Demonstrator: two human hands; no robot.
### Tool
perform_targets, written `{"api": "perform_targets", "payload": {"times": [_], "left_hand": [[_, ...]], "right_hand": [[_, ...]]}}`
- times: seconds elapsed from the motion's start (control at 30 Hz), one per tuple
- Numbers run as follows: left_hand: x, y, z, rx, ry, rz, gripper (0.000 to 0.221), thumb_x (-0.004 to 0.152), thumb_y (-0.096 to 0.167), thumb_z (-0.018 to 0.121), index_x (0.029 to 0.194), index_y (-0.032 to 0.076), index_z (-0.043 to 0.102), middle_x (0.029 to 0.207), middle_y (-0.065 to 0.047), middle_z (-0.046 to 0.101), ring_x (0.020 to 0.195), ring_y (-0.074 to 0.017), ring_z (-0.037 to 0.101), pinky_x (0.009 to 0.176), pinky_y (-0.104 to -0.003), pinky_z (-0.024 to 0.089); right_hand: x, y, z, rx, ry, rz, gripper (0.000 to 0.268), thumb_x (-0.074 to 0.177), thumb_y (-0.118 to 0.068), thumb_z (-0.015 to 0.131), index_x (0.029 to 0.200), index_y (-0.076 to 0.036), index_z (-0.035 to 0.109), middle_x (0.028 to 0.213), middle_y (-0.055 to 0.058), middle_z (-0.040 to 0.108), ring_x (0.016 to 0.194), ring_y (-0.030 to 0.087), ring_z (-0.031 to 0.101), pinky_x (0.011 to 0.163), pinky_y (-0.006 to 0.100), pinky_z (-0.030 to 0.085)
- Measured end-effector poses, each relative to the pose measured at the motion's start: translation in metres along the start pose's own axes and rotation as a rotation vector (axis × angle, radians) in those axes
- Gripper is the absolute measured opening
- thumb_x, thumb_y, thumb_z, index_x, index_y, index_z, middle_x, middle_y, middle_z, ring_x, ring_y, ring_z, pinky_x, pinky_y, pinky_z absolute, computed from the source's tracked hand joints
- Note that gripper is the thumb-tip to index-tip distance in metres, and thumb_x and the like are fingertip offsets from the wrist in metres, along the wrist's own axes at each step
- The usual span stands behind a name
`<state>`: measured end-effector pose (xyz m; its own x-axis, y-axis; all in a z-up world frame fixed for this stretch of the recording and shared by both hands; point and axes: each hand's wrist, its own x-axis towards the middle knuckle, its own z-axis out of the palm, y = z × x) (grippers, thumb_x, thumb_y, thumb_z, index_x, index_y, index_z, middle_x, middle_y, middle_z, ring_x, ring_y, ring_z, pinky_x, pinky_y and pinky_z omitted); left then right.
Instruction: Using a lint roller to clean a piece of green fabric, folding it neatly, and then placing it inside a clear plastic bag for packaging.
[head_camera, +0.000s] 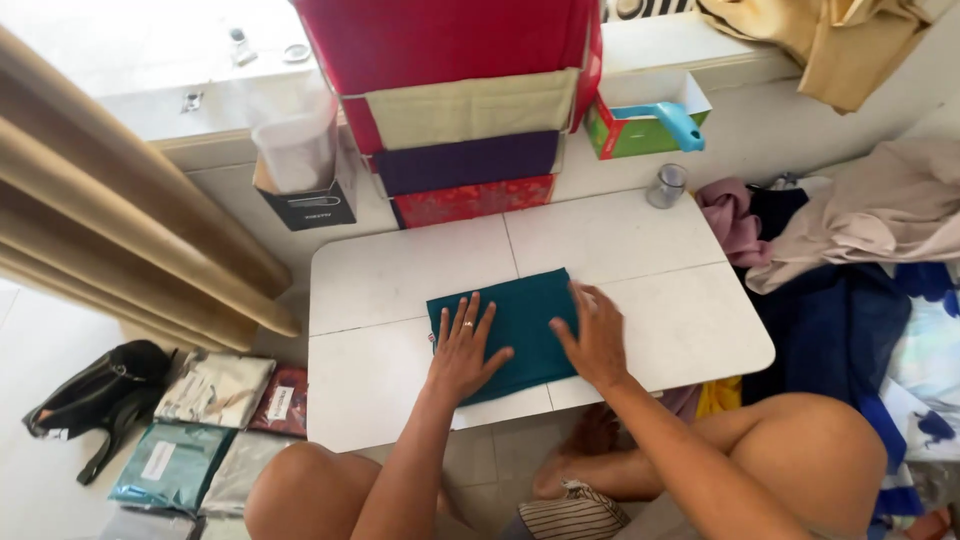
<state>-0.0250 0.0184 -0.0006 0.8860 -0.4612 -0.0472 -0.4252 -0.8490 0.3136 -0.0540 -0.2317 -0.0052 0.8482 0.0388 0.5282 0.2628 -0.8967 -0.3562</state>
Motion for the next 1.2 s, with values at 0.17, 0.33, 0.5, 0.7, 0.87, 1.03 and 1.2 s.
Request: {"api": "perform_targets", "payload": {"times": [0.17,0.33,0.5,0.7,0.87,1.03,1.2], "left_hand": [[0.017,0.047,0.014,-0.537,0.303,-0.125,0.078,0.101,0.032,0.056,0.162,0.003,0.017,0.161,-0.031,0.023,0.147,-0.0484,0.031,0.121,-0.062,0.027],[0.050,0.086,0.026,-0.895,0.412,-0.200,0.074,0.107,0.027,0.037,0.164,0.006,-0.006,0.169,-0.026,0.001,0.154,-0.0445,0.012,0.124,-0.056,0.020],[0.071,0.072,0.053,-0.810,0.431,-0.226,0.075,0.110,0.040,0.034,0.164,0.007,-0.006,0.171,-0.020,0.002,0.156,-0.0356,0.014,0.127,-0.049,0.017],[0.066,0.106,0.051,-0.654,0.463,-0.135,0.074,0.106,0.043,0.040,0.164,0.008,0.010,0.171,-0.021,0.008,0.155,-0.0372,0.019,0.125,-0.047,0.022],[0.080,0.117,0.077,-0.843,0.458,-0.202,0.079,0.106,0.047,0.039,0.164,0.005,0.005,0.170,-0.025,0.006,0.154,-0.0409,0.021,0.124,-0.052,0.025],[0.080,0.116,0.073,-0.919,0.486,-0.240,0.079,0.107,0.050,0.035,0.164,0.005,0.003,0.170,-0.023,0.008,0.154,-0.0385,0.022,0.124,-0.050,0.025],[0.060,0.115,0.056,-1.049,0.730,-0.161,0.070,0.107,0.042,0.037,0.162,0.004,0.016,0.168,-0.018,0.022,0.152,-0.0351,0.029,0.124,-0.045,0.024]], "right_hand": [[0.002,0.029,0.033,-0.080,-0.291,0.554,0.071,0.103,-0.052,0.054,0.150,0.000,0.045,0.115,0.015,0.066,0.107,0.034,0.067,0.084,0.052,0.055],[0.012,0.045,0.045,-0.071,-0.427,0.665,0.061,0.100,-0.052,0.058,0.140,-0.006,0.061,0.106,0.011,0.074,0.102,0.031,0.073,0.079,0.051,0.060],[0.017,0.052,0.033,0.310,-0.357,0.682,0.026,0.097,-0.037,0.072,0.109,-0.015,0.075,0.099,0.009,0.076,0.088,0.029,0.076,0.066,0.042,0.060],[0.034,0.046,0.009,0.409,-0.272,0.744,0.022,0.099,-0.028,0.068,0.114,-0.013,0.072,0.096,0.018,0.074,0.086,0.038,0.072,0.070,0.047,0.055],[0.037,0.064,0.007,0.459,-0.258,0.749,0.017,0.097,-0.026,0.072,0.110,-0.015,0.074,0.089,0.011,0.073,0.071,0.024,0.068,0.062,0.036,0.053],[0.048,0.051,0.000,0.544,-0.260,0.721,0.015,0.099,-0.019,0.070,0.112,-0.011,0.073,0.089,0.012,0.070,0.067,0.022,0.068,0.055,0.034,0.052],[0.062,0.021,-0.008,0.490,-0.289,0.636,0.018,0.098,-0.019,0.071,0.113,-0.011,0.073,0.091,0.013,0.072,0.065,0.023,0.070,0.056,0.035,0.053]]}}
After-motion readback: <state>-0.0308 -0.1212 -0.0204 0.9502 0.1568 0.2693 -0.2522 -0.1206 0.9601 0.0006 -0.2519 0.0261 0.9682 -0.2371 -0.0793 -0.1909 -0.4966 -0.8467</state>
